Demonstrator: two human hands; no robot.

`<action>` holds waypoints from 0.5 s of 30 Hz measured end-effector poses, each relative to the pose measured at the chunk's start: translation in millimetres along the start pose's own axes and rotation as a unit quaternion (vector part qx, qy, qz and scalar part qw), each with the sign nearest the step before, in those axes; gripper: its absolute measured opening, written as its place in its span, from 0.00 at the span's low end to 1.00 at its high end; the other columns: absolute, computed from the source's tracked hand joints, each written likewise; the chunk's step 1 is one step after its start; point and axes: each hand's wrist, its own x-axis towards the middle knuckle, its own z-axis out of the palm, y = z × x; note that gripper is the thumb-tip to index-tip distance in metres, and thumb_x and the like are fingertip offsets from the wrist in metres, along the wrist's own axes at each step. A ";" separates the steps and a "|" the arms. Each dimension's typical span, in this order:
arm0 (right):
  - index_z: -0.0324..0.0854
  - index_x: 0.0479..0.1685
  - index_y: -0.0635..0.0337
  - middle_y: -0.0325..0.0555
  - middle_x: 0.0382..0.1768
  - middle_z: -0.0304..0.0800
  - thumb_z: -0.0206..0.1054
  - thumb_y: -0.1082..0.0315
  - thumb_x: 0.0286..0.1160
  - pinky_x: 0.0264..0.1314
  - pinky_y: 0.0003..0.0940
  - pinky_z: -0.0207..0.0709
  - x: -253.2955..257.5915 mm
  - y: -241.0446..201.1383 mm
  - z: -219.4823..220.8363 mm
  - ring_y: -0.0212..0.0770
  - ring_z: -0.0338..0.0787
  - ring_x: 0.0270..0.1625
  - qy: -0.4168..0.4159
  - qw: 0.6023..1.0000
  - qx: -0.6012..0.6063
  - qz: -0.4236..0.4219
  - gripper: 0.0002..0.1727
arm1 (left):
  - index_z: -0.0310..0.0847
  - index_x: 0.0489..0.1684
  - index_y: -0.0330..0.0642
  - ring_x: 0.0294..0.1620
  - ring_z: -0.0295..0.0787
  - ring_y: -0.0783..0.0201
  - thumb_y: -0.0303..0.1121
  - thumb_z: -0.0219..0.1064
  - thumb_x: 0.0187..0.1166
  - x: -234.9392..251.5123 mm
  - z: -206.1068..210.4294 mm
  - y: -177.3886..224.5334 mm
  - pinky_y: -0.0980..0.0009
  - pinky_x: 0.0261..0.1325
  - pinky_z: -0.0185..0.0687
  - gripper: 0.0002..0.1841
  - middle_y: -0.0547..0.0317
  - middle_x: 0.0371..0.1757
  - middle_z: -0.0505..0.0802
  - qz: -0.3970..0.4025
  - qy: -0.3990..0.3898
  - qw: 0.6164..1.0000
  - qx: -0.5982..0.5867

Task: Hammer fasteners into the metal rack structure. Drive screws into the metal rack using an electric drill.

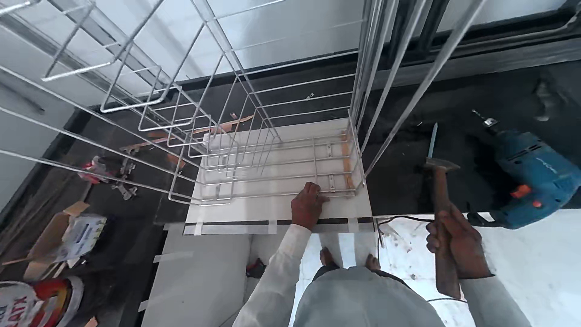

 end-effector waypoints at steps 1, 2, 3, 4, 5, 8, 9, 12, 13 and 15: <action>0.57 0.88 0.45 0.35 0.18 0.75 0.45 0.60 0.94 0.09 0.27 0.73 4.1 2.8 1.4 0.31 0.76 0.12 0.006 1.000 0.005 0.001 0.25 | 0.86 0.52 0.28 0.52 0.91 0.37 0.34 0.74 0.78 0.1 0.0 0.6 0.39 0.53 0.83 0.15 0.35 0.58 0.90 -0.011 -0.011 1.000 -0.003; 0.57 0.88 0.45 0.35 0.18 0.75 0.45 0.60 0.94 0.09 0.28 0.73 7.4 5.4 3.0 0.31 0.77 0.12 0.011 1.000 0.006 0.000 0.25 | 0.87 0.49 0.28 0.50 0.91 0.37 0.34 0.74 0.78 -0.6 2.4 -0.9 0.39 0.51 0.84 0.14 0.35 0.56 0.90 -0.006 -0.005 1.000 -0.004; 0.57 0.89 0.45 0.36 0.18 0.75 0.46 0.60 0.94 0.09 0.29 0.74 10.2 7.6 4.3 0.32 0.77 0.12 0.017 1.000 -0.002 -0.003 0.26 | 0.87 0.47 0.28 0.48 0.92 0.38 0.34 0.74 0.78 -1.1 4.5 -3.0 0.40 0.49 0.85 0.14 0.35 0.54 0.90 0.003 0.001 1.000 -0.005; 0.57 0.90 0.46 0.38 0.19 0.76 0.48 0.61 0.94 0.10 0.29 0.75 12.3 8.9 6.0 0.33 0.78 0.12 0.026 0.999 -0.026 -0.010 0.27 | 0.87 0.46 0.28 0.48 0.92 0.38 0.33 0.75 0.77 -1.0 4.5 -4.0 0.40 0.49 0.85 0.13 0.36 0.54 0.90 0.006 -0.003 1.000 -0.011; 0.58 0.90 0.49 0.39 0.19 0.77 0.49 0.62 0.94 0.11 0.29 0.76 14.3 9.6 7.1 0.33 0.79 0.13 0.040 0.996 -0.074 -0.025 0.27 | 0.87 0.45 0.28 0.48 0.92 0.38 0.33 0.75 0.77 -0.5 3.9 -5.0 0.40 0.48 0.84 0.13 0.36 0.53 0.90 0.009 -0.005 1.000 -0.021; 0.70 0.85 0.55 0.52 0.31 0.88 0.58 0.60 0.91 0.30 0.44 0.85 19.1 8.2 -1.8 0.43 0.88 0.26 0.084 0.929 -0.347 -0.103 0.26 | 0.87 0.45 0.29 0.47 0.91 0.39 0.33 0.76 0.76 2.3 1.1 -8.6 0.40 0.48 0.83 0.13 0.37 0.53 0.90 0.014 -0.022 0.999 -0.041; 0.75 0.82 0.55 0.63 0.39 0.92 0.61 0.58 0.89 0.42 0.61 0.80 18.7 7.0 -7.2 0.58 0.90 0.35 0.094 0.893 -0.419 -0.134 0.25 | 0.87 0.45 0.29 0.47 0.91 0.39 0.33 0.76 0.76 2.5 1.2 -9.9 0.40 0.48 0.83 0.13 0.37 0.53 0.90 0.018 -0.022 0.999 -0.042; 0.83 0.74 0.55 0.69 0.47 0.92 0.58 0.53 0.90 0.47 0.78 0.76 14.3 2.1 -25.7 0.72 0.91 0.43 0.103 0.843 -0.501 -0.169 0.23 | 0.87 0.46 0.29 0.48 0.91 0.39 0.34 0.75 0.78 0.8 0.9 -12.2 0.39 0.48 0.84 0.13 0.37 0.55 0.90 0.026 -0.029 0.998 -0.043; 0.82 0.73 0.58 0.69 0.46 0.92 0.57 0.54 0.91 0.44 0.74 0.79 10.4 -1.8 -30.8 0.69 0.92 0.40 0.105 0.846 -0.493 -0.174 0.23 | 0.87 0.46 0.29 0.47 0.91 0.39 0.34 0.75 0.77 0.2 0.7 -12.4 0.39 0.48 0.83 0.14 0.36 0.54 0.90 0.025 -0.025 0.998 -0.050; 0.78 0.74 0.66 0.71 0.49 0.90 0.56 0.58 0.91 0.40 0.67 0.83 2.7 -13.8 -42.8 0.65 0.91 0.36 0.110 0.865 -0.452 -0.188 0.24 | 0.87 0.47 0.27 0.48 0.91 0.38 0.32 0.77 0.74 0.6 0.8 -12.3 0.39 0.49 0.83 0.14 0.35 0.53 0.91 0.020 -0.012 0.997 -0.075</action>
